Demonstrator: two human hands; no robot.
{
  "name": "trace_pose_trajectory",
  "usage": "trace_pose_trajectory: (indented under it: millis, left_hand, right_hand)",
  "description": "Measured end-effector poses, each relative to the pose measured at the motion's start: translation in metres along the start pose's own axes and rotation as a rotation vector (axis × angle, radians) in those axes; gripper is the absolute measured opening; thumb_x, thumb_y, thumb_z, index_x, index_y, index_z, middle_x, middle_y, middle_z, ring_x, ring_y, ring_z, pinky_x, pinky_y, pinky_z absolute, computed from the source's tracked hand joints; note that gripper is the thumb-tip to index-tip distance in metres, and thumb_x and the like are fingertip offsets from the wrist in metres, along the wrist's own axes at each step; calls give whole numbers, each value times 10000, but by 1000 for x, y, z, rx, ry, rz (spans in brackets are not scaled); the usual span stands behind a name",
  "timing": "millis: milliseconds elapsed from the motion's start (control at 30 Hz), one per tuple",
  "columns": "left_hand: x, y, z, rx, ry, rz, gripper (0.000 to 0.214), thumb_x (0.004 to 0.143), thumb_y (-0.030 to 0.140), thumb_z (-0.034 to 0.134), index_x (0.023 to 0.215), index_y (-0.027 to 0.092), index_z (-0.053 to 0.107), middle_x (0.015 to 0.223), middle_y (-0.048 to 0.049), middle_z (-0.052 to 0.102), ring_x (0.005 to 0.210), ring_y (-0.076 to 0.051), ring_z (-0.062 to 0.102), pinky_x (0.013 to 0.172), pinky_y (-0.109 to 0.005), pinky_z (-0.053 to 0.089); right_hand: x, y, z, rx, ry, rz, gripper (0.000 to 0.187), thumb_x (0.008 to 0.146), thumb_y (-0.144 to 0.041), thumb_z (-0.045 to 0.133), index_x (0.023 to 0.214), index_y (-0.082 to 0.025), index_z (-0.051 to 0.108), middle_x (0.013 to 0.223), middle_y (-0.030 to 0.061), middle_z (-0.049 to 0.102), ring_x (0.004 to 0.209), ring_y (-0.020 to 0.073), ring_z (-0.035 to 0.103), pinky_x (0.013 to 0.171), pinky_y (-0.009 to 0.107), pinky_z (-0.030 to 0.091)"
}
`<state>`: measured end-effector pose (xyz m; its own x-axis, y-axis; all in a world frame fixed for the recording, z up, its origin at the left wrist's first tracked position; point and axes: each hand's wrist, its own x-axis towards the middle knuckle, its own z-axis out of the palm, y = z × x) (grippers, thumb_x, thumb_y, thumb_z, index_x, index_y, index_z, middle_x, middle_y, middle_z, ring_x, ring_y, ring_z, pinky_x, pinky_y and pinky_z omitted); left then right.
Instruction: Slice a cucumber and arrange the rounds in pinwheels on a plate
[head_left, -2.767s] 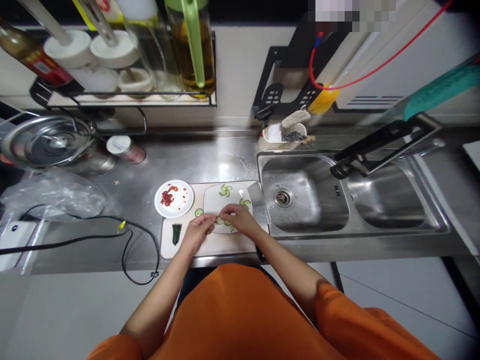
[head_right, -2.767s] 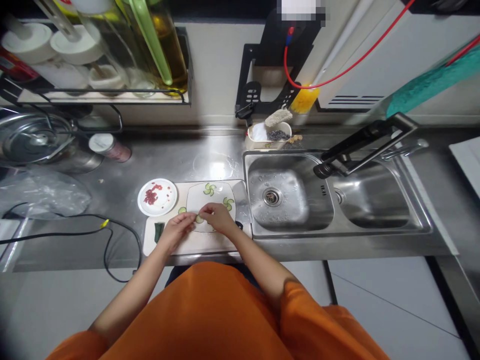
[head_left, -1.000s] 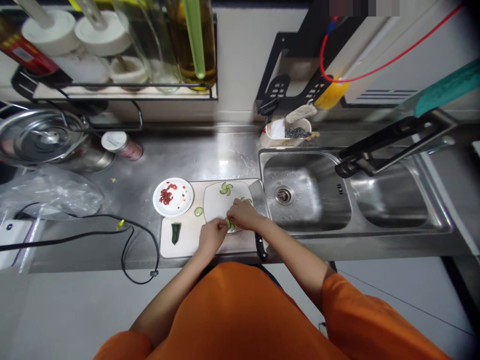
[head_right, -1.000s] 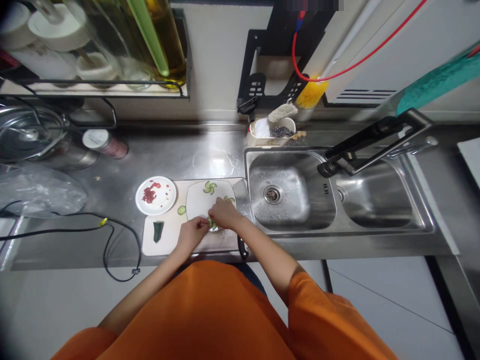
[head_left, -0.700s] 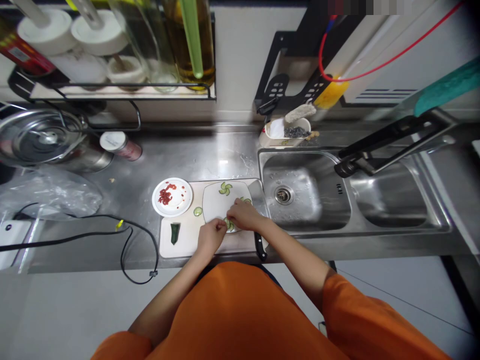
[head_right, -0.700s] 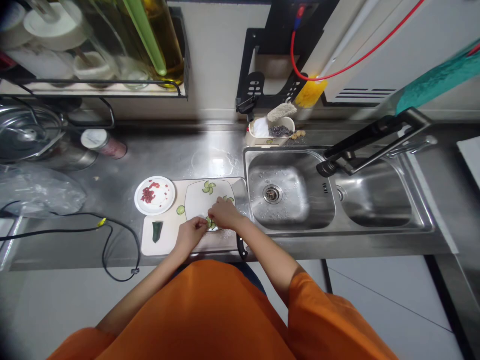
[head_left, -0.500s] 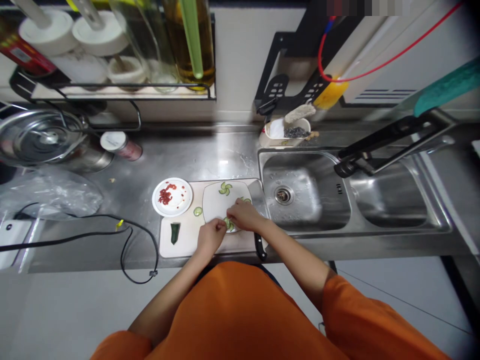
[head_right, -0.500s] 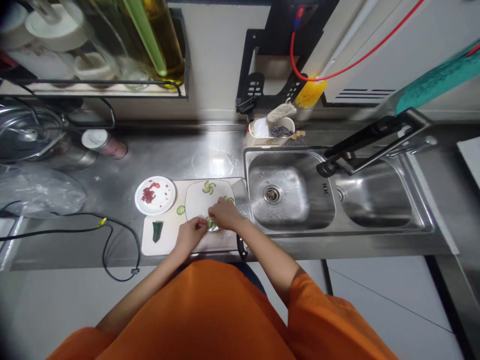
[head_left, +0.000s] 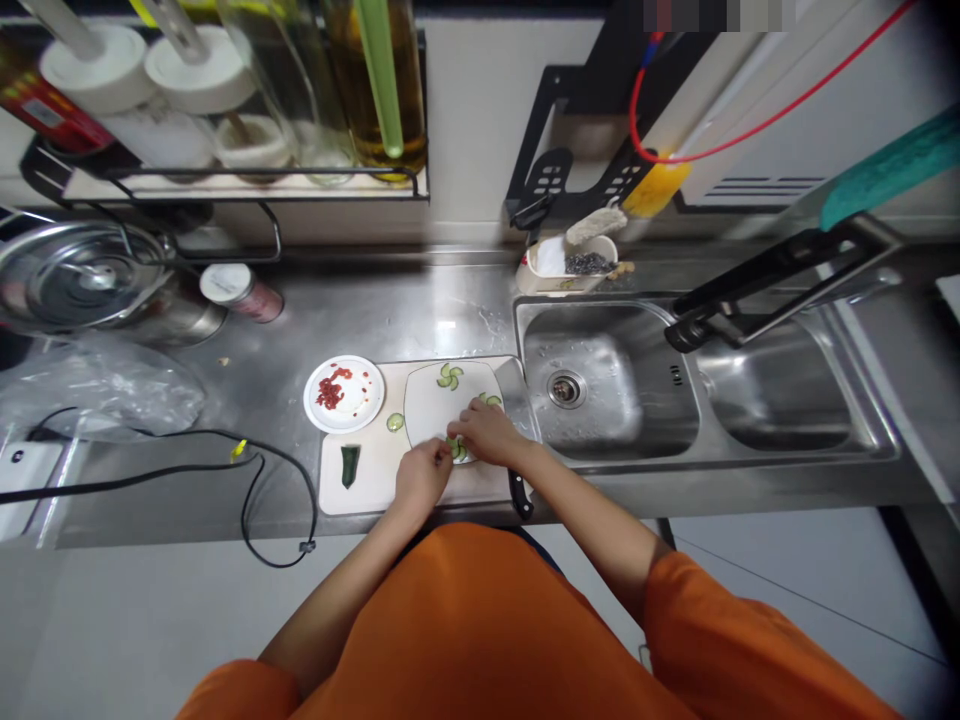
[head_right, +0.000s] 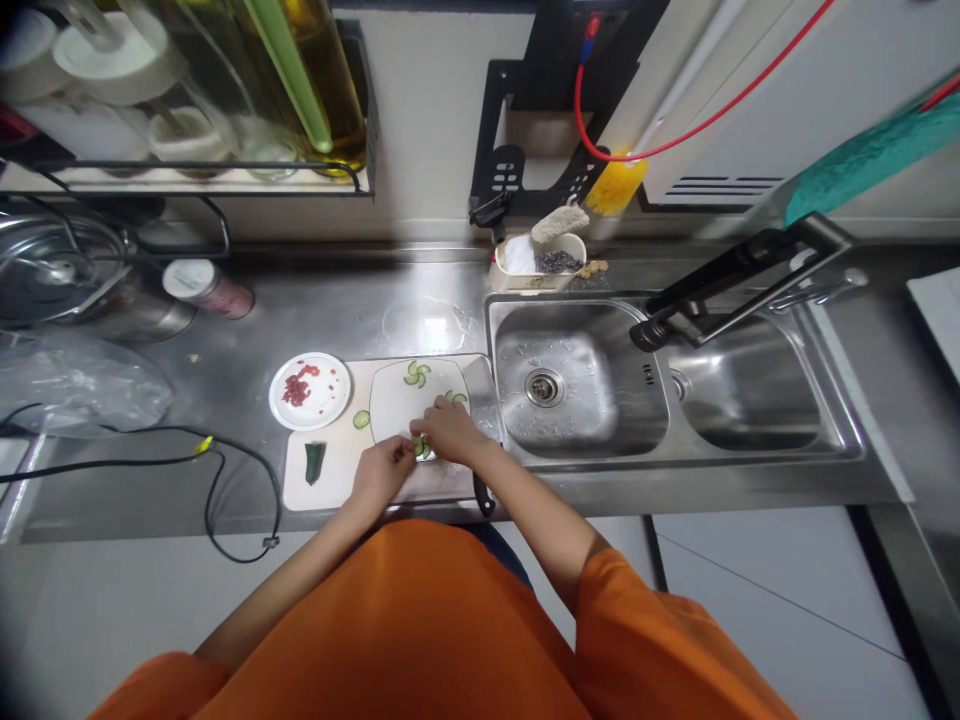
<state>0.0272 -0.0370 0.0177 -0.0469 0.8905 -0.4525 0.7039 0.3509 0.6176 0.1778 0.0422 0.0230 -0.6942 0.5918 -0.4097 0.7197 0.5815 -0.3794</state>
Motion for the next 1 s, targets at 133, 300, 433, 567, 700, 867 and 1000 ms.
trace_pose_trajectory:
  millis: [133,300,433,567,700,867,1000]
  left_hand:
    - [-1,0,0,-13,-6,3,138,796,231,528,827,215,662,787,-22,690,683,-136,587,639,-225,350]
    - [0,-3,1,-13,-17,-3,151,800,241,534,856,212,672,820,-28,700,699,-136,600,657,-226,370]
    - [0,-4,2,42,-27,1,165,810,247,526,865,215,679,828,-22,702,741,-138,610,686,-228,381]
    - [0,-2,1,101,-38,-14,179,819,258,518,890,221,679,846,-30,696,780,-150,613,709,-239,390]
    - [1,-1,0,164,-8,9,163,807,242,527,885,221,669,863,-33,667,803,-161,599,718,-250,398]
    - [5,-7,0,162,18,110,221,793,214,546,983,221,657,977,-43,616,875,-160,581,787,-254,426]
    - [7,-11,-1,183,4,180,282,810,232,528,1065,239,650,1037,-48,571,879,-154,572,792,-258,443]
  right_hand:
    - [-1,0,2,-17,9,-25,231,890,-232,462,996,-282,661,1011,74,615,1043,246,397,803,354,284]
    - [0,0,5,-42,37,-22,209,888,-237,476,972,-269,665,991,77,616,1043,250,392,797,352,279]
    - [0,-1,6,-51,55,-18,193,887,-250,489,953,-256,670,979,83,620,1038,251,397,798,354,279]
    - [0,-1,7,-53,64,-32,185,889,-245,488,951,-258,662,976,76,624,1031,250,401,777,349,277]
    - [0,-1,7,-52,79,-27,180,888,-245,491,948,-258,661,965,74,625,1025,248,403,769,344,276]
    - [-4,-1,7,-25,96,-12,157,857,-213,529,936,-250,659,952,65,628,1023,241,411,768,331,286]
    - [-14,-1,10,-22,150,44,169,871,-208,506,958,-227,650,964,76,623,1031,241,417,751,318,300]
